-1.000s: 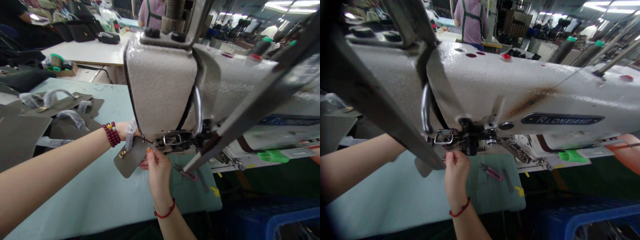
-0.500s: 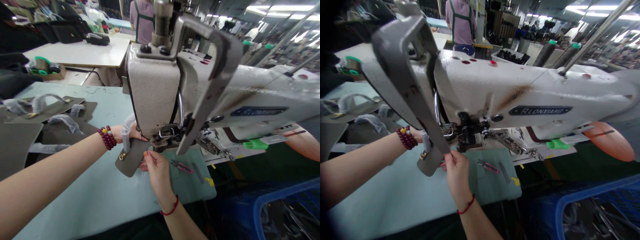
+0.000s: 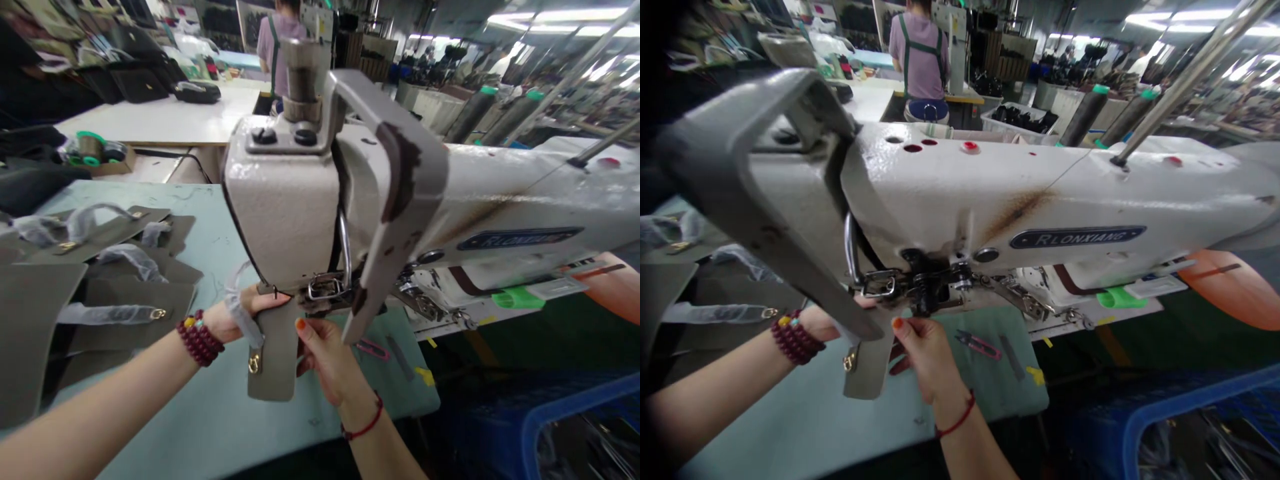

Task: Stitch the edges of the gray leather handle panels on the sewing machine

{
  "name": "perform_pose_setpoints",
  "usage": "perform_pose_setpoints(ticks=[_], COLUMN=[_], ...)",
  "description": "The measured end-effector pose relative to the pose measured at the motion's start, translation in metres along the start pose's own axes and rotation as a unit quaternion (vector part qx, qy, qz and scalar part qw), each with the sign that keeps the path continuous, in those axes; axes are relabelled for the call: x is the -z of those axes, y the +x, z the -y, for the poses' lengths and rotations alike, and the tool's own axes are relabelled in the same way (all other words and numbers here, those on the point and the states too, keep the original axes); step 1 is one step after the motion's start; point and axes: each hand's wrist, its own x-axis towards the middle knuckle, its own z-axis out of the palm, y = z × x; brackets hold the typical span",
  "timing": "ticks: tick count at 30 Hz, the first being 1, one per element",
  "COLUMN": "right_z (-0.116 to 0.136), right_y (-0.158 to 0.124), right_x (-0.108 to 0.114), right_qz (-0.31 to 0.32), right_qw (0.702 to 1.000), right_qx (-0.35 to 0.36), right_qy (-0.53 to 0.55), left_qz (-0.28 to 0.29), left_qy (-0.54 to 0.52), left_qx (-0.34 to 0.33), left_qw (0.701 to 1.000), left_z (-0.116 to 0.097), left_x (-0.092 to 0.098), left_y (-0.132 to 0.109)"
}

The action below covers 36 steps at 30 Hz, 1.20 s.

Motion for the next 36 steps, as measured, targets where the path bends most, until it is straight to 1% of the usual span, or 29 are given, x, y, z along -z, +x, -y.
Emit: perform_pose_setpoints(ticks=[2, 4, 6, 10, 14, 17, 19, 22, 26, 31, 36], right_z=[0.004, 0.006, 0.008, 0.011, 0.014, 0.013, 0.011, 0.01, 0.01, 0.012, 0.014], right_y=[-0.002, -0.002, -0.003, -0.004, -0.005, -0.005, -0.005, -0.004, -0.004, -0.003, 0.0], right_x=[0.006, 0.009, 0.011, 0.013, 0.014, 0.012, 0.011, 0.01, 0.011, 0.011, 0.01], right_qz=[0.015, 0.016, 0.0, -0.031, -0.045, -0.056, -0.064, -0.067, -0.055, -0.042, -0.046], right_qw=[1.0, 1.0, 1.0, 0.993, 0.98, 0.971, 0.968, 0.965, 0.966, 0.969, 0.968], right_qx=[-0.022, -0.026, -0.013, 0.043, 0.078, 0.101, 0.113, 0.119, 0.106, 0.11, 0.121], right_qy=[0.0, -0.007, -0.025, -0.101, -0.176, -0.207, -0.213, -0.222, -0.229, -0.215, -0.216], left_qz=[0.013, 0.015, 0.013, 0.009, -0.013, 0.005, 0.016, 0.003, -0.006, 0.007, 0.016], left_qy=[0.005, 0.0, -0.01, -0.024, 0.0, 0.012, 0.017, 0.012, 0.013, 0.019, 0.008], left_qx=[0.015, 0.006, -0.006, -0.006, -0.007, 0.007, 0.01, 0.007, 0.001, -0.003, -0.028], left_qw=[1.0, 1.0, 1.0, 1.0, 1.0, 1.0, 1.0, 1.0, 1.0, 1.0, 0.999], left_z=[0.007, 0.016, 0.022, 0.029, 0.026, 0.02, 0.016, 0.014, 0.016, 0.017, 0.013], left_x=[0.001, 0.001, -0.001, -0.002, 0.001, 0.0, -0.002, -0.005, -0.002, 0.001, -0.005], left_y=[0.0, -0.001, -0.003, -0.005, -0.005, -0.005, -0.006, -0.006, -0.003, -0.002, -0.005])
